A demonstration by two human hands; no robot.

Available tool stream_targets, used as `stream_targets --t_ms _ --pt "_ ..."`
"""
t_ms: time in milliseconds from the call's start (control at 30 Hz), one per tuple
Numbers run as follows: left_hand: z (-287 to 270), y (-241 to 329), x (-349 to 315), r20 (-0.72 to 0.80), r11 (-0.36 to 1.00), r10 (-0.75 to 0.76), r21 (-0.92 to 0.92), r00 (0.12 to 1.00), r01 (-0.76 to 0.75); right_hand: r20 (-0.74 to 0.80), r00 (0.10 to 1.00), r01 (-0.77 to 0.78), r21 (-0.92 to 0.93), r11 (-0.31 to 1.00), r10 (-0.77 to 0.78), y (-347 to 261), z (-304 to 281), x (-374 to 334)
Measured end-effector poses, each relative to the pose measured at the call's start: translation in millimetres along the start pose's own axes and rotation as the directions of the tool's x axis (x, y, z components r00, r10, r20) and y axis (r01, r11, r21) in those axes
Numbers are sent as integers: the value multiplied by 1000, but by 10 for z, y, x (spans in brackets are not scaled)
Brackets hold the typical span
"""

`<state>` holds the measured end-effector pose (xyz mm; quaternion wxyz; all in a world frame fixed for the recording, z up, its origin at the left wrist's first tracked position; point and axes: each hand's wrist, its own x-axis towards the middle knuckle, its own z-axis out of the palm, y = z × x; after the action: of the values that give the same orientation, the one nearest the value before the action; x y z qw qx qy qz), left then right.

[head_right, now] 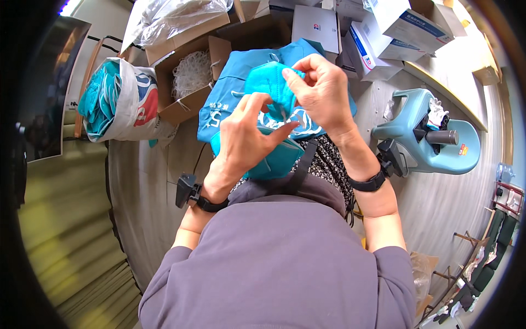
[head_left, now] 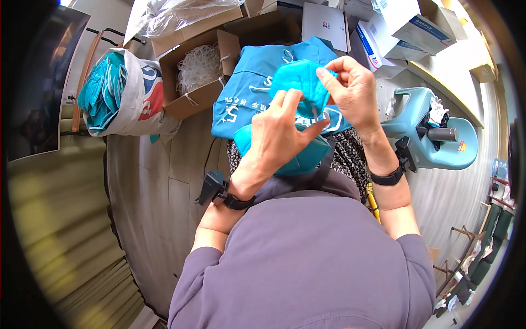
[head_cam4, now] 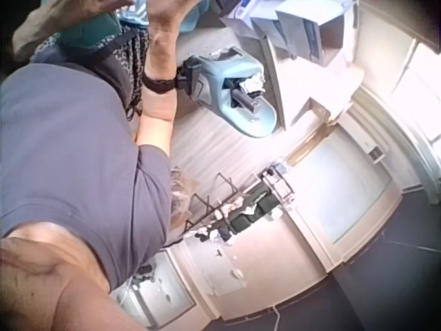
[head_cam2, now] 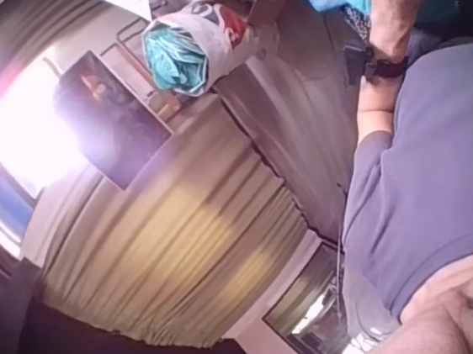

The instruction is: Preparing and organizing surgical-style masks and their components.

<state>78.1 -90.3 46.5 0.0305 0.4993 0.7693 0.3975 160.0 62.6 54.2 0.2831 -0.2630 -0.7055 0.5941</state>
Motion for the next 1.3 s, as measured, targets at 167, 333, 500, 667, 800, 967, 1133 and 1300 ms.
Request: stream_targets --t_ms 167,333,500,667,800,967,1133,1300 --pt "144 -148 -7 52 986 -103 -126 993 109 124 992 -21 146 989 3 74 136 -19" --pt "64 -294 -16 236 639 -361 -642 902 423 233 961 173 -83 981 -150 129 79 -188" --pt "113 -355 -47 262 545 -388 -708 883 450 247 965 96 -40 995 -83 168 97 -302" --pt "187 -389 -101 276 527 -385 -718 881 455 235 965 152 -143 978 -116 123 131 -328" --pt "216 -389 -94 308 513 -335 -733 890 447 203 958 237 -170 957 -201 237 119 -304" --pt "224 -417 -102 255 686 -269 -626 929 371 216 895 441 -296 847 -390 313 145 -322" --pt "53 -216 -188 -7 777 -258 -596 966 203 -178 964 148 -258 955 -197 728 -116 66" --pt "-321 -299 -167 150 740 -224 -617 963 268 98 989 126 -156 980 -112 748 -513 170"
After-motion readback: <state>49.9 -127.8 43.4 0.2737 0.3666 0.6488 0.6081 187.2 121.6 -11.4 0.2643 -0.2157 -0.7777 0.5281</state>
